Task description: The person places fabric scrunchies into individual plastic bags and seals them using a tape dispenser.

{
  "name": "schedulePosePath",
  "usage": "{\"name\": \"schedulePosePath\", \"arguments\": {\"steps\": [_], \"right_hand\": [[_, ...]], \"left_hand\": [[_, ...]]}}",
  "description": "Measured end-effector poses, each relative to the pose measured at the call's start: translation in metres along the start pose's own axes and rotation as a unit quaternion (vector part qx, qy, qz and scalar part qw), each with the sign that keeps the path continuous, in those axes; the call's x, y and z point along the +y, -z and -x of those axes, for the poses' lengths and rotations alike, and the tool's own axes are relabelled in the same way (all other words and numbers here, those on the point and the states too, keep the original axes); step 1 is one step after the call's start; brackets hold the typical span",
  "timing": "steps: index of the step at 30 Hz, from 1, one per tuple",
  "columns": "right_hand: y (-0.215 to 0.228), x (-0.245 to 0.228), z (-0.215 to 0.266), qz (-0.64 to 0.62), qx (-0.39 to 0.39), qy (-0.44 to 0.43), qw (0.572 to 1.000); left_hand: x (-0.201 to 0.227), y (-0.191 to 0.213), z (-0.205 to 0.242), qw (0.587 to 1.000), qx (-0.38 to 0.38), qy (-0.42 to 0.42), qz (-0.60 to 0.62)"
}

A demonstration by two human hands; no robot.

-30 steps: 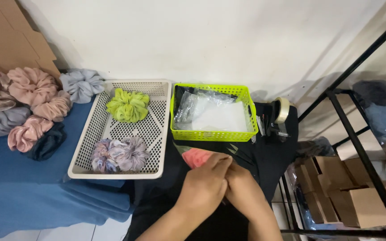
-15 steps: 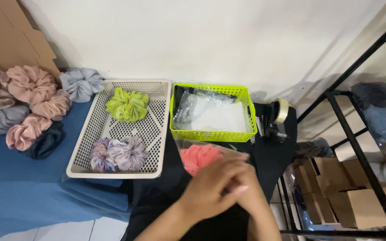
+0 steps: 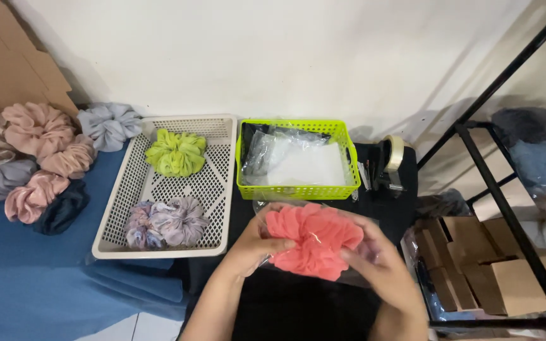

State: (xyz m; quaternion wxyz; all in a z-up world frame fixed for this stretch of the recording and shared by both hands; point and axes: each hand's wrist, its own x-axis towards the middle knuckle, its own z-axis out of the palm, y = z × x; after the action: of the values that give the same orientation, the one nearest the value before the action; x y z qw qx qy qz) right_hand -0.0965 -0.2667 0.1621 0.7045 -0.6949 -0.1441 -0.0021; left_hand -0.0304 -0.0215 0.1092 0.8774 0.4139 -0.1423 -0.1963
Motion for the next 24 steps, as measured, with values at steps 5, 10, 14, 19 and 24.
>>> {"name": "schedulePosePath", "arguments": {"steps": [5, 10, 14, 19, 24], "right_hand": [[0.020, -0.040, 0.023, -0.014, 0.035, -0.014, 0.999], [0.032, -0.033, 0.029, 0.026, 0.011, -0.063, 0.998], [0.057, 0.023, 0.026, 0.067, -0.083, -0.035, 0.994], [0.037, 0.038, 0.004, 0.037, -0.139, -0.055, 0.988], [0.001, 0.019, -0.017, -0.076, -0.197, -0.098, 0.972]], "left_hand": [[-0.010, 0.014, -0.002, 0.998, 0.003, 0.014, 0.061], [-0.018, 0.005, -0.002, 0.999, -0.022, 0.020, 0.043], [-0.029, 0.000, -0.002, 0.999, -0.018, 0.027, -0.043], [-0.022, -0.013, -0.001, 0.992, 0.002, 0.018, -0.125], [-0.022, -0.024, -0.001, 0.994, -0.003, 0.007, -0.106]]}}
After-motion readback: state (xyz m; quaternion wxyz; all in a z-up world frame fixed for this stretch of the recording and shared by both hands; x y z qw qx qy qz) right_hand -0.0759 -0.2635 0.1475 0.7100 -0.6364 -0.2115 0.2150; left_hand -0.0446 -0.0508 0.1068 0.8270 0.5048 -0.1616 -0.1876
